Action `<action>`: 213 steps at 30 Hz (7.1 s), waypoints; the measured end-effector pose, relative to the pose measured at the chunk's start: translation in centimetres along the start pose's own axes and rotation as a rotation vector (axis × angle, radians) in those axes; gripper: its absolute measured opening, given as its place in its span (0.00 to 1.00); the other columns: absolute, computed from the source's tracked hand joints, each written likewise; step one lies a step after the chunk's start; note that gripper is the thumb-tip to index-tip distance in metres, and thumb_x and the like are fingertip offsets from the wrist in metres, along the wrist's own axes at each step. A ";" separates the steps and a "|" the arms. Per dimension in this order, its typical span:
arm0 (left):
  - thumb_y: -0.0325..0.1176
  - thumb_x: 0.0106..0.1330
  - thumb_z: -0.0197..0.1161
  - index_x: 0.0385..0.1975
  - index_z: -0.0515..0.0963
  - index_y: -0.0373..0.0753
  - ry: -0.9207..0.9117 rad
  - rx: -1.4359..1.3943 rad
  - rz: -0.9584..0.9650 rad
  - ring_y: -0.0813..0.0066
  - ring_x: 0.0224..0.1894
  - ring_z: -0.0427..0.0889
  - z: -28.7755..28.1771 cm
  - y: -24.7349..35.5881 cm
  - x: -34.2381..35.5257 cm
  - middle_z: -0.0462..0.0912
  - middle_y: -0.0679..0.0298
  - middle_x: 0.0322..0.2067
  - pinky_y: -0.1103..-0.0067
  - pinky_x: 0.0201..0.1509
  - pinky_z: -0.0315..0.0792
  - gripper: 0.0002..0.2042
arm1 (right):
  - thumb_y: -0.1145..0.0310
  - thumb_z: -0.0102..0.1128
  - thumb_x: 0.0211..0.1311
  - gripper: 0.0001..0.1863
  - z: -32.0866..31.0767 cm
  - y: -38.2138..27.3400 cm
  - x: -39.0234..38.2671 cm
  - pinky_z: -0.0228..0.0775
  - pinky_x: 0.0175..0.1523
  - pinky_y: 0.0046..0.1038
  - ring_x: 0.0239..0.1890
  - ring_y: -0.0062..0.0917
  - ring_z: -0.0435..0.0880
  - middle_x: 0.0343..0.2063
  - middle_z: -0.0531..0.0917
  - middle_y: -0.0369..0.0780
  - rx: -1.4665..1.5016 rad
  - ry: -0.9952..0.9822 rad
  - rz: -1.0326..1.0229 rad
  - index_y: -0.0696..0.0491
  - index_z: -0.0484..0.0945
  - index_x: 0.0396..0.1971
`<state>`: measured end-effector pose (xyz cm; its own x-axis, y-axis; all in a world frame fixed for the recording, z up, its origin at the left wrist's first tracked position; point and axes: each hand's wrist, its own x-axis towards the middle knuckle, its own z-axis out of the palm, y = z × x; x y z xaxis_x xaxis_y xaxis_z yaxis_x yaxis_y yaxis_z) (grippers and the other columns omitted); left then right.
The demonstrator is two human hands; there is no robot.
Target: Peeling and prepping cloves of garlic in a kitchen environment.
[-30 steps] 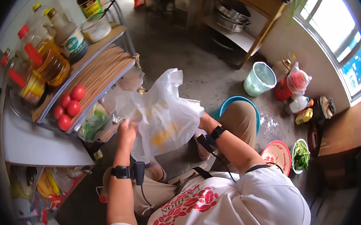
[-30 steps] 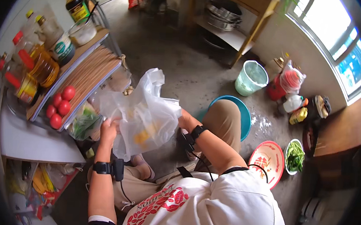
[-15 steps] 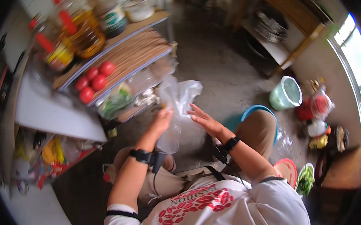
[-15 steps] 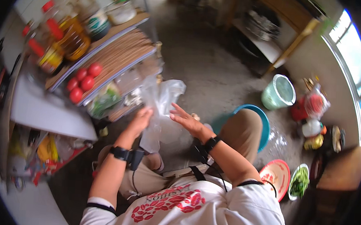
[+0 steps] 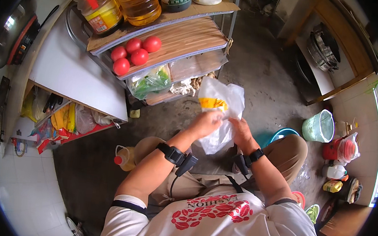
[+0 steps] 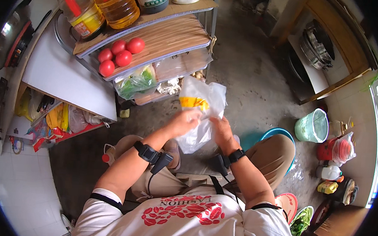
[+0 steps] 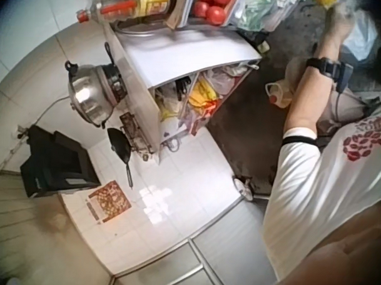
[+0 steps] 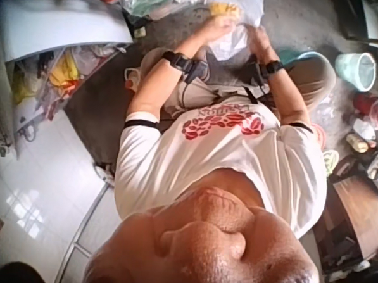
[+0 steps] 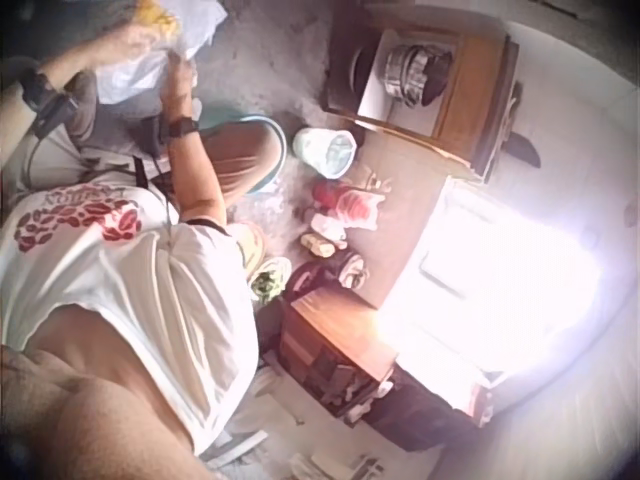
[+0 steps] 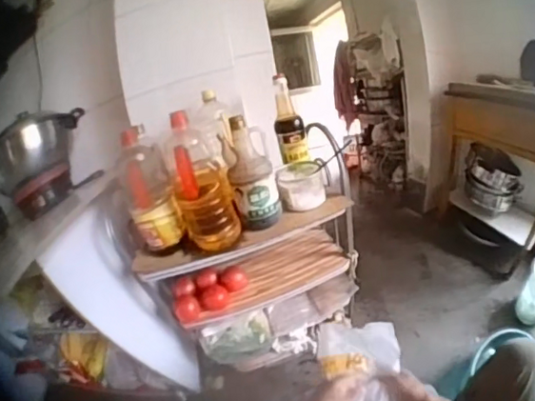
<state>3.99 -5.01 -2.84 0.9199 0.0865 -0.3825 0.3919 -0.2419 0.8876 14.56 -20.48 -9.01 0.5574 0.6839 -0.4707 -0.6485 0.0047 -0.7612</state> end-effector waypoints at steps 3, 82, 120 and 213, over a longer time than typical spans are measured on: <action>0.39 0.55 0.63 0.55 0.62 0.34 0.726 0.562 0.200 0.66 0.56 0.66 -1.4 -0.9 -0.8 0.69 0.55 0.53 0.74 0.56 0.62 0.29 | 0.71 0.49 0.57 0.17 0.7 -1.5 -0.5 0.74 0.41 0.30 0.35 0.30 0.80 0.36 0.78 0.42 0.074 0.005 -0.040 0.60 0.68 0.47; 0.30 0.50 0.67 0.55 0.60 0.36 0.474 -0.433 0.265 0.75 0.49 0.69 -3.3 0.1 -3.6 0.70 0.64 0.48 0.76 0.54 0.63 0.31 | 0.60 0.52 0.61 0.12 -6.5 -7.0 -1.3 0.64 0.35 0.17 0.29 0.13 0.72 0.27 0.76 0.30 -0.022 0.182 -0.404 0.54 0.74 0.34; 0.35 0.45 0.70 0.58 0.58 0.37 0.594 0.161 0.478 0.60 0.60 0.62 -3.5 0.1 -3.0 0.63 0.52 0.56 0.71 0.64 0.54 0.39 | 0.70 0.59 0.51 0.08 -2.7 -2.1 -1.0 0.70 0.37 0.26 0.27 0.19 0.77 0.22 0.80 0.35 -1.204 -0.062 -0.045 0.58 0.79 0.29; 0.36 0.51 0.61 0.29 0.73 0.35 0.993 0.285 0.178 0.54 0.22 0.75 -4.0 -0.2 -15.1 0.74 0.51 0.19 0.65 0.26 0.67 0.11 | 0.68 0.51 0.46 0.29 22.3 20.5 24.6 0.63 0.54 0.37 0.48 0.47 0.73 0.44 0.75 0.55 -1.224 -0.280 -0.335 0.58 0.66 0.53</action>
<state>-9.93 -2.44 3.82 0.6137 0.7508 0.2442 0.3504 -0.5362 0.7679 3.44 12.77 -26.22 0.3765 0.9080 -0.1839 0.4744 -0.3595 -0.8036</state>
